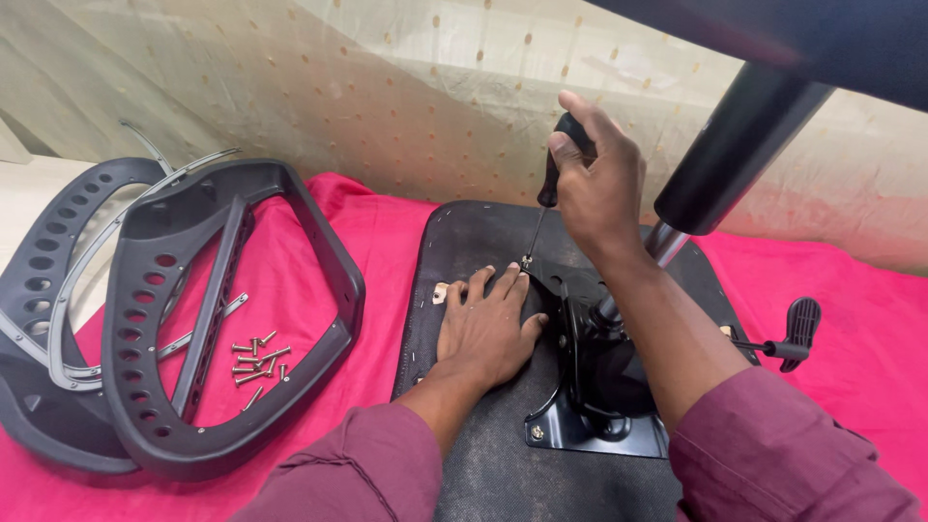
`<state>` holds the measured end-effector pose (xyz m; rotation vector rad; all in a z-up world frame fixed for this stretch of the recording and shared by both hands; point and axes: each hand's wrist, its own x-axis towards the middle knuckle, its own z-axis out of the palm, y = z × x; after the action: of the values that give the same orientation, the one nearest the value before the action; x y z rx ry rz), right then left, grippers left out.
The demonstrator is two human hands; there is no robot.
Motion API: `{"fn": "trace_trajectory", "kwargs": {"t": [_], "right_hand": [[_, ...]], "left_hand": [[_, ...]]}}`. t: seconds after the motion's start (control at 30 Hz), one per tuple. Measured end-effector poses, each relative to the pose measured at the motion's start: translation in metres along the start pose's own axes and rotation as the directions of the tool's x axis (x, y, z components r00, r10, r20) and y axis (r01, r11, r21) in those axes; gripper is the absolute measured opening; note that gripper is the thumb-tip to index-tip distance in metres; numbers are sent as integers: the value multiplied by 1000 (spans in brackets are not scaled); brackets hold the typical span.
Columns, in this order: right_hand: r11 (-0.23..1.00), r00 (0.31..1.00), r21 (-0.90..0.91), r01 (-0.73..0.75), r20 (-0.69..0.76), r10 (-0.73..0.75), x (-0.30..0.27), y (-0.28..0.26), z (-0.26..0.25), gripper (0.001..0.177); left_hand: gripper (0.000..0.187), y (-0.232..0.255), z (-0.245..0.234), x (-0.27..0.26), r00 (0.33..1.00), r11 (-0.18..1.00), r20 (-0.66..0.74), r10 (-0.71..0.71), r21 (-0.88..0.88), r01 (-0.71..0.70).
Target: The person attaches a metal seat mounting plate to the underside of a chair seat cushion, driving screws with a screwdriver while holding the plate aligned, with the gas lift cylinder already inserted through the plate. Loose screws and other chair parts such as armrests and the five-star base lie on the pink cloth beside the work.
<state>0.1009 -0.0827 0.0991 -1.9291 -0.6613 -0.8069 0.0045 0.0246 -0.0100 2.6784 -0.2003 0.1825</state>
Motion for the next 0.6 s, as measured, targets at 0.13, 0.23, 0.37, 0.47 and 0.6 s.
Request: {"fn": "trace_trajectory", "kwargs": {"t": [0.13, 0.23, 0.37, 0.47, 0.6], "right_hand": [[987, 993, -162, 13, -118, -33, 3, 6, 6, 29], [985, 991, -167, -48, -133, 26, 3, 8, 9, 28], [1000, 998, 11, -27, -63, 28, 0, 3, 5, 28], [966, 986, 201, -165, 20, 164, -2, -6, 1, 34], [989, 990, 61, -136, 33, 135, -5, -14, -2, 30]], "left_hand": [[66, 0, 1, 0, 1000, 1000, 5, -8, 2, 8], [66, 1, 0, 1, 1000, 1000, 11, -12, -7, 12], [66, 2, -1, 0, 1000, 1000, 16, -14, -12, 14], [65, 2, -2, 0, 999, 1000, 30, -22, -17, 23], [69, 2, -2, 1, 999, 1000, 45, -22, 3, 22]]}}
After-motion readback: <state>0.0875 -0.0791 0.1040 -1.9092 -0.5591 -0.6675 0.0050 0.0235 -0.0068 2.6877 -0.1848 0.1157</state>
